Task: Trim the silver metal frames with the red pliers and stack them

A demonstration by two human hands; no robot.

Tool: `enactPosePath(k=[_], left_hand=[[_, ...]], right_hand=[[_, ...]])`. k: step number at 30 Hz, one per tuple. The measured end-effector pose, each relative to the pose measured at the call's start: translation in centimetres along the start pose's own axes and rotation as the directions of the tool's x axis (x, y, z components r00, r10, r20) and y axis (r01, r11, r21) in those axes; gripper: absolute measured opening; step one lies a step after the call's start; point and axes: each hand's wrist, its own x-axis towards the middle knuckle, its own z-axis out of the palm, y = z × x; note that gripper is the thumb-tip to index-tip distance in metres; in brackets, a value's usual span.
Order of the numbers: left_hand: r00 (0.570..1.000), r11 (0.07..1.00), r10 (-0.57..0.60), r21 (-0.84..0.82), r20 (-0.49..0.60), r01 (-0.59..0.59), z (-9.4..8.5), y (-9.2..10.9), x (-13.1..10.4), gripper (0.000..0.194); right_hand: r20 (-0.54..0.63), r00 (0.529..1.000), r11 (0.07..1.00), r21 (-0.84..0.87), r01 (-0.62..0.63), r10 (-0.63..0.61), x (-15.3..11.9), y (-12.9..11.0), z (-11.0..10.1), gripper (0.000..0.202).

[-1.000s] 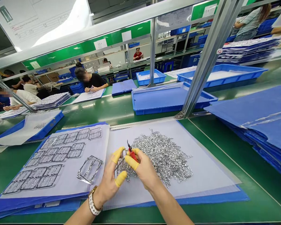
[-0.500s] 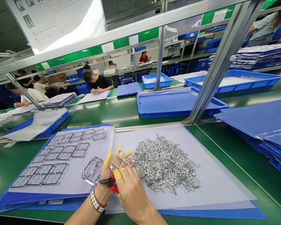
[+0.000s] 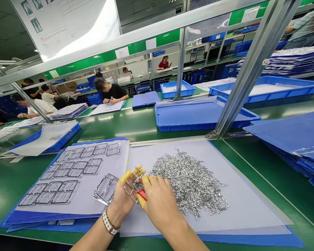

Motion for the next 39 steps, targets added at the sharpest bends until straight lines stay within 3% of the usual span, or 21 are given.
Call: enactPosePath(k=[6,20,28,35,39], left_hand=[[1.0,1.0,0.015,0.021,0.023,-0.015,-0.7,-0.2,0.4,0.031],[0.998,0.997,0.057,0.046,0.013,-0.057,-1.0,-0.3,0.5,0.034],[0.996,0.991,0.092,0.093,-0.001,-0.092,-1.2,-0.2,0.6,0.034],[0.997,0.997,-0.072,0.013,-0.028,0.073,-0.7,0.2,0.0,0.036],[0.996,0.996,-0.081,0.029,-0.034,0.082,-0.2,0.1,-0.1,0.035]], right_hand=[[0.04,0.999,1.0,-0.006,-0.005,0.006,0.3,-0.7,-0.6,0.023],[0.18,0.982,0.999,-0.021,-0.049,0.052,0.9,-1.0,-0.8,0.029],[0.16,0.987,0.993,-0.117,0.021,-0.002,0.7,-0.9,-0.2,0.022],[0.103,0.99,0.988,-0.133,-0.084,0.098,1.0,0.7,-1.2,0.027],[0.137,0.984,0.987,-0.133,-0.094,0.112,1.4,1.1,-1.2,0.026]])
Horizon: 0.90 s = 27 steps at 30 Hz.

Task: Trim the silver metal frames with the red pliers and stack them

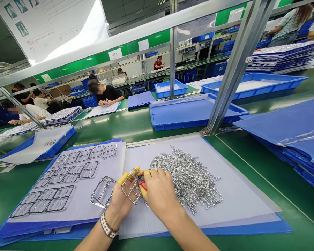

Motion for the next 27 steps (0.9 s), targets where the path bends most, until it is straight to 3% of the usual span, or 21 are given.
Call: enactPosePath(k=[10,19,27], left_hand=[[0.999,0.996,0.043,0.075,-0.034,-0.04,-0.4,-0.3,0.2,0.032],[0.997,0.994,-0.045,-0.093,0.059,0.05,-0.4,0.8,0.3,0.033],[0.999,0.996,-0.024,-0.085,0.041,0.028,0.2,0.6,0.1,0.033]], right_hand=[[0.017,1.0,0.999,-0.048,0.013,-0.013,0.1,-0.1,0.2,0.016],[-0.02,0.999,0.998,-0.052,-0.036,0.035,-1.6,1.0,1.2,0.021],[0.006,1.0,0.999,-0.053,-0.013,0.013,-1.5,0.7,1.1,0.023]])
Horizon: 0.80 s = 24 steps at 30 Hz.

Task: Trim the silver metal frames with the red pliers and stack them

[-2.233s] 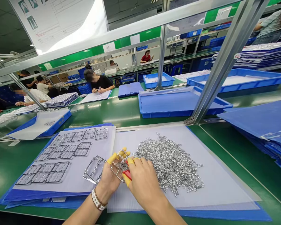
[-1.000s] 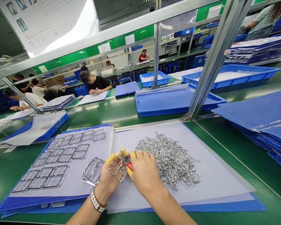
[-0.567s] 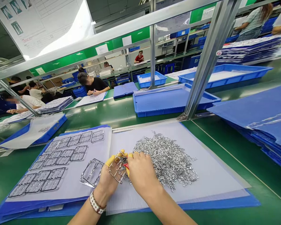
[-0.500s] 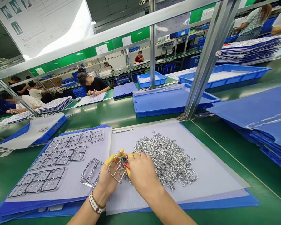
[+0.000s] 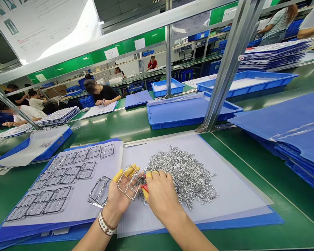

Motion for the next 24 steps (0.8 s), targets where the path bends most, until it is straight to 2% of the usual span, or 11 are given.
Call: enactPosePath(k=[5,11,18,24], left_hand=[[0.999,0.999,0.038,0.04,-0.033,-0.036,-0.1,-0.3,0.1,0.032],[0.996,0.993,0.083,0.085,-0.033,-0.08,0.1,-0.3,-0.1,0.031],[0.997,0.998,0.056,0.028,-0.048,-0.055,-0.1,0.5,0.3,0.031],[0.994,0.995,0.091,0.032,-0.068,-0.089,0.0,0.4,0.5,0.03]], right_hand=[[0.006,1.0,1.0,-0.028,0.007,-0.007,0.1,-0.3,-0.1,0.025],[0.081,0.997,1.0,-0.006,0.007,-0.007,0.5,-0.6,-0.5,0.012],[0.003,1.0,1.0,0.002,0.006,-0.006,-0.6,-1.0,-0.6,0.019],[0.027,0.999,0.997,0.073,0.023,-0.025,-0.8,-2.0,-0.2,0.02]])
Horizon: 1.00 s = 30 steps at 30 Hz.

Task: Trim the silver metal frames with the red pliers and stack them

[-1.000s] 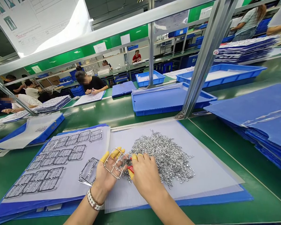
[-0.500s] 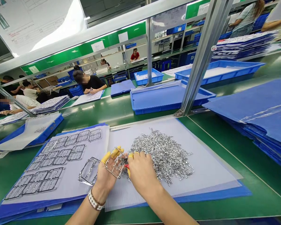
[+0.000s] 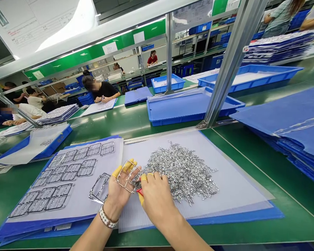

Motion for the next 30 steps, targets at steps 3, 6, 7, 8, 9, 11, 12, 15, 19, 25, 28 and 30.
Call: enactPosePath(k=[3,6,7,8,9,11,12,15,19,25,28,30], left_hand=[[1.0,0.999,0.016,0.037,-0.009,-0.016,0.09,-0.08,-0.11,0.031],[1.0,0.999,0.022,0.05,-0.022,-0.021,0.17,-0.16,-0.19,0.031],[0.999,0.999,0.024,0.047,-0.026,-0.023,0.19,-0.2,-0.2,0.031],[0.999,0.999,0.026,0.04,-0.03,-0.025,0.2,-0.24,-0.19,0.03],[0.999,0.999,0.029,0.034,-0.033,-0.028,0.2,-0.28,-0.17,0.03],[0.999,0.999,0.033,0.029,-0.041,-0.032,0.2,-0.36,-0.13,0.028],[0.998,0.999,0.035,0.03,-0.044,-0.034,0.19,-0.39,-0.12,0.027],[0.997,0.998,0.045,0.041,-0.056,-0.043,0.15,-0.44,-0.09,0.027],[0.996,0.997,0.076,0.026,-0.048,-0.075,0.1,-0.47,-0.02,0.028],[0.995,0.996,0.085,0.034,-0.058,-0.083,0.06,-0.44,0.04,0.026],[0.994,0.995,0.093,0.043,-0.059,-0.091,0.02,-0.35,0.08,0.026],[0.993,0.994,0.103,0.046,-0.055,-0.1,-0.06,-0.4,0.21,0.026]], right_hand=[[-0.001,1.0,1.0,0.004,0.003,-0.003,0.12,0.02,0.22,0.021],[0.001,1.0,1.0,0.015,0.005,-0.005,0.13,0.09,0.29,0.02],[0.007,1.0,1.0,0.015,0.004,-0.004,0.13,0.08,0.27,0.02],[0.014,1.0,1.0,0.013,0.003,-0.003,0.13,0.05,0.23,0.021],[0.021,1.0,1.0,0.01,0.0,-0.001,0.14,0.01,0.19,0.021],[0.038,0.999,1.0,0.006,-0.006,0.005,0.18,-0.07,0.09,0.021],[0.048,0.999,1.0,0.007,-0.009,0.008,0.21,-0.1,0.05,0.021],[0.076,0.997,1.0,0.018,-0.017,0.016,0.3,-0.09,0.02,0.021],[0.065,0.998,0.999,0.031,-0.013,0.011,0.34,-0.05,0.09,0.027],[0.053,0.999,1.0,-0.005,-0.007,0.007,0.37,-0.41,-0.12,0.024],[0.058,0.998,1.0,-0.016,-0.002,0.003,0.5,-0.55,-0.24,0.021],[0.054,0.999,1.0,-0.014,0.001,0.0,0.56,-0.41,-0.22,0.018]])
